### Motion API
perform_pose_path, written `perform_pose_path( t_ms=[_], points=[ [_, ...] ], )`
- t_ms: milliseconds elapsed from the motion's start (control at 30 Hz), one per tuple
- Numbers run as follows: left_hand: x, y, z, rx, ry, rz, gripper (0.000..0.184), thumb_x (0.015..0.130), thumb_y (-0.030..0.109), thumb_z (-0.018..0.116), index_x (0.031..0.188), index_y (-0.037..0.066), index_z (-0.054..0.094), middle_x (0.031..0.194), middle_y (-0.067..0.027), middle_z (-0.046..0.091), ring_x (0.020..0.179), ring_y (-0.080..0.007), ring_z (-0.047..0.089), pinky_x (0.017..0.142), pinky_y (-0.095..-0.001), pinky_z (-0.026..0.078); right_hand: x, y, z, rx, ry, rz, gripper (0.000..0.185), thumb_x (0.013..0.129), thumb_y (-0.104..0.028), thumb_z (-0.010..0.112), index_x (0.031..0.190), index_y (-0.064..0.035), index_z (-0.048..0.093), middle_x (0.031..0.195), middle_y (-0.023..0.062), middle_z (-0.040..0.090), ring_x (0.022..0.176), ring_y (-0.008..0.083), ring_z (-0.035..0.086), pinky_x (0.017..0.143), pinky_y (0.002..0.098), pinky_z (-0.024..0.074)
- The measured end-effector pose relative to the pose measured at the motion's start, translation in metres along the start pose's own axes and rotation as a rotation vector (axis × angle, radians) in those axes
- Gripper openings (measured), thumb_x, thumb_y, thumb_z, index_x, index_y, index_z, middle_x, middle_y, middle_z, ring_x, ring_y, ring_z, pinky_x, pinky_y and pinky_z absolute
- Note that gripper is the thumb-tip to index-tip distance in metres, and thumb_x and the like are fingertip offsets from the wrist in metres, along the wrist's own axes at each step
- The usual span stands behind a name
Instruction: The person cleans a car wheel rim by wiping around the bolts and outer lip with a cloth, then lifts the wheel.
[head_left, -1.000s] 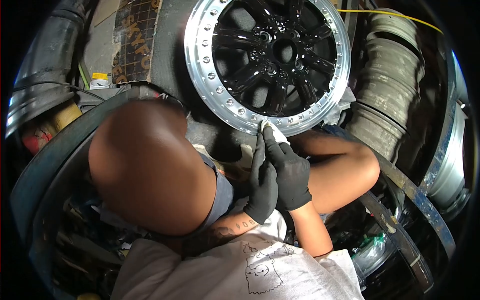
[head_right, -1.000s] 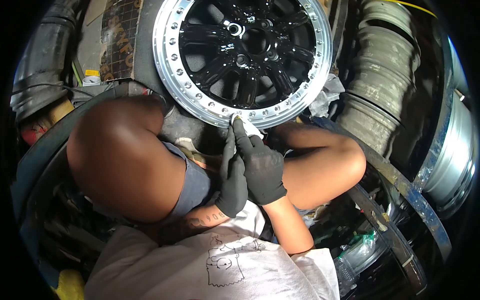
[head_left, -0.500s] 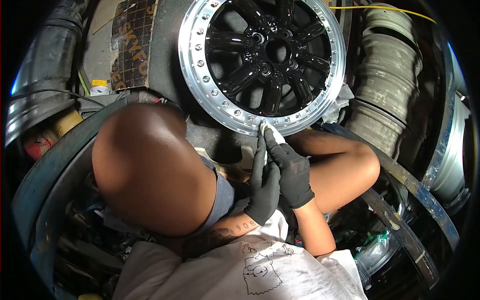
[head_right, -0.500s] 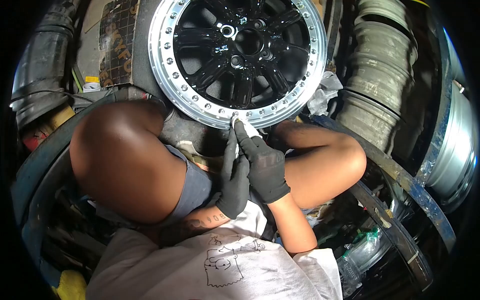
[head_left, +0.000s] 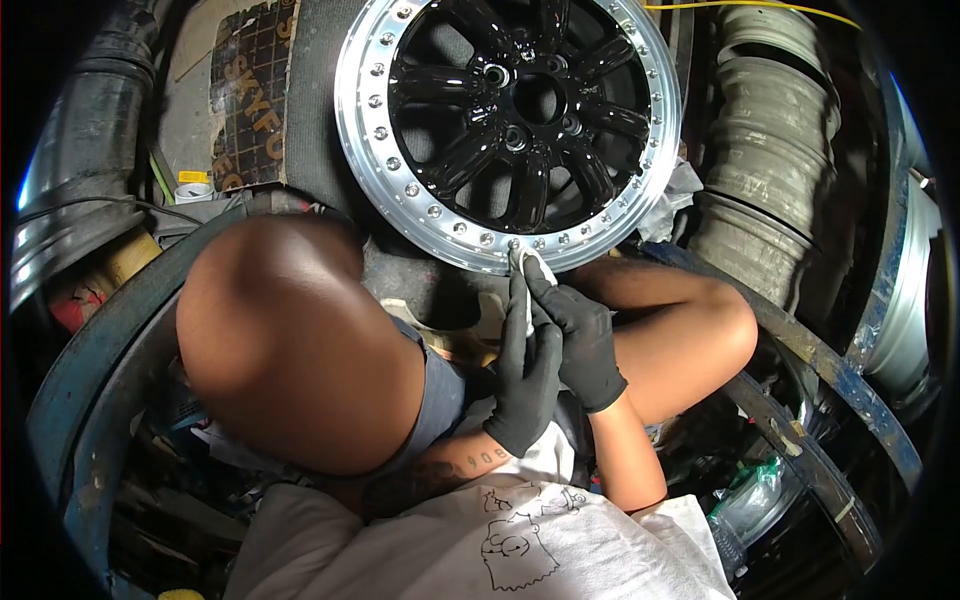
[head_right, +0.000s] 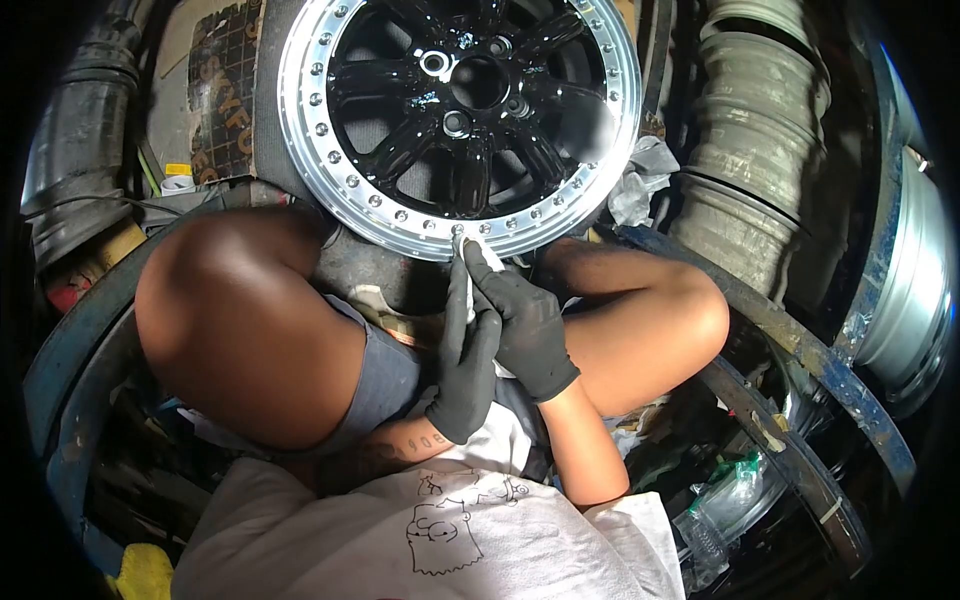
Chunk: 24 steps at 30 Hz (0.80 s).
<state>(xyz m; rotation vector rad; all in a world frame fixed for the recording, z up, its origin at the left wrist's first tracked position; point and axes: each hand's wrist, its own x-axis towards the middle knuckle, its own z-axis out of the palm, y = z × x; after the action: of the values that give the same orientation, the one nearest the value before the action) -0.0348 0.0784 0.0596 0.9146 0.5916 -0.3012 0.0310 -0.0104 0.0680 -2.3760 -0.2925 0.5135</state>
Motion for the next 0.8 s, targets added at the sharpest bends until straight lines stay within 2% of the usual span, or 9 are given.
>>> perform_pose_path(
  t_ms=[100, 200, 333, 400, 500, 600, 767, 800],
  points=[
    [0.004, 0.001, -0.003, 0.126, -0.038, 0.025, 0.069, 0.105, 0.004, 0.044, 0.167, -0.001, 0.013, 0.173, -0.0174, 0.018, 0.159, -0.0262, 0.020, 0.128, -0.0388, 0.020, -0.007, 0.006, 0.004, -0.046, 0.029, 0.061, 0.062, 0.089, -0.007, 0.065, 0.151, -0.0094, 0.057, 0.086, 0.0197, 0.068, 0.077, 0.0360, 0.069, 0.071, 0.0424, 0.0556],
    [0.004, 0.001, -0.003, 0.162, -0.029, 0.074, 0.070, 0.104, 0.003, 0.045, 0.167, -0.001, 0.014, 0.173, -0.0172, 0.018, 0.159, -0.0265, 0.019, 0.128, -0.0389, 0.020, -0.004, 0.003, -0.001, -0.037, -0.056, 0.115, 0.060, 0.090, -0.007, 0.065, 0.150, -0.0086, 0.057, 0.090, 0.0212, 0.070, 0.078, 0.0363, 0.070, 0.071, 0.0416, 0.0561],
    [0.003, -0.007, -0.002, 0.087, -0.007, 0.089, 0.071, 0.103, 0.004, 0.048, 0.166, -0.002, 0.016, 0.172, -0.0174, 0.021, 0.158, -0.0286, 0.021, 0.127, -0.0400, 0.022, -0.004, 0.009, 0.000, 0.070, -0.025, 0.084, 0.056, 0.092, -0.007, 0.066, 0.148, -0.0055, 0.059, 0.092, 0.0231, 0.071, 0.080, 0.0348, 0.072, 0.074, 0.0399, 0.0569],
    [0.006, -0.005, -0.003, 0.164, -0.032, 0.109, 0.072, 0.103, 0.007, 0.051, 0.166, -0.002, 0.017, 0.171, -0.0184, 0.023, 0.158, -0.0294, 0.022, 0.127, -0.0403, 0.023, -0.003, 0.013, 0.002, 0.130, -0.021, 0.116, 0.053, 0.093, -0.006, 0.065, 0.146, -0.0036, 0.060, 0.093, 0.0238, 0.072, 0.082, 0.0324, 0.074, 0.077, 0.0378, 0.0575],
    [0.009, -0.002, -0.005, 0.290, -0.041, 0.132, 0.073, 0.103, 0.010, 0.054, 0.165, -0.002, 0.018, 0.169, -0.0207, 0.026, 0.157, -0.0310, 0.025, 0.126, -0.0413, 0.025, 0.002, 0.010, 0.005, 0.151, 0.080, 0.103, 0.049, 0.096, -0.005, 0.063, 0.145, -0.0006, 0.060, 0.101, 0.0229, 0.076, 0.089, 0.0210, 0.076, 0.081, 0.0325, 0.0572],
    [0.012, 0.004, -0.003, 0.267, -0.040, 0.128, 0.074, 0.102, 0.010, 0.056, 0.165, -0.003, 0.019, 0.166, -0.0249, 0.028, 0.154, -0.0338, 0.030, 0.126, -0.0437, 0.026, 0.001, 0.022, 0.002, 0.288, 0.002, 0.170, 0.047, 0.099, -0.004, 0.062, 0.145, 0.0000, 0.059, 0.110, 0.0160, 0.079, 0.097, 0.0100, 0.070, 0.086, 0.0281, 0.0554],
    [0.018, 0.004, -0.001, 0.336, -0.057, 0.213, 0.079, 0.100, 0.006, 0.057, 0.165, -0.004, 0.014, 0.164, -0.0258, 0.027, 0.153, -0.0344, 0.031, 0.124, -0.0426, 0.027, 0.013, 0.029, -0.017, 0.485, -0.142, 0.316, 0.045, 0.102, -0.008, 0.063, 0.147, -0.0023, 0.058, 0.116, 0.0078, 0.078, 0.104, 0.0048, 0.062, 0.091, 0.0255, 0.0522],
    [0.018, 0.003, -0.001, 0.320, -0.054, 0.205, 0.078, 0.099, 0.008, 0.057, 0.165, -0.005, 0.016, 0.163, -0.0281, 0.027, 0.154, -0.0373, 0.028, 0.125, -0.0446, 0.024, 0.017, 0.029, -0.021, 0.505, -0.170, 0.326, 0.045, 0.103, -0.008, 0.063, 0.147, -0.0031, 0.058, 0.117, 0.0069, 0.078, 0.104, 0.0045, 0.061, 0.092, 0.0252, 0.0517]
  ],
)
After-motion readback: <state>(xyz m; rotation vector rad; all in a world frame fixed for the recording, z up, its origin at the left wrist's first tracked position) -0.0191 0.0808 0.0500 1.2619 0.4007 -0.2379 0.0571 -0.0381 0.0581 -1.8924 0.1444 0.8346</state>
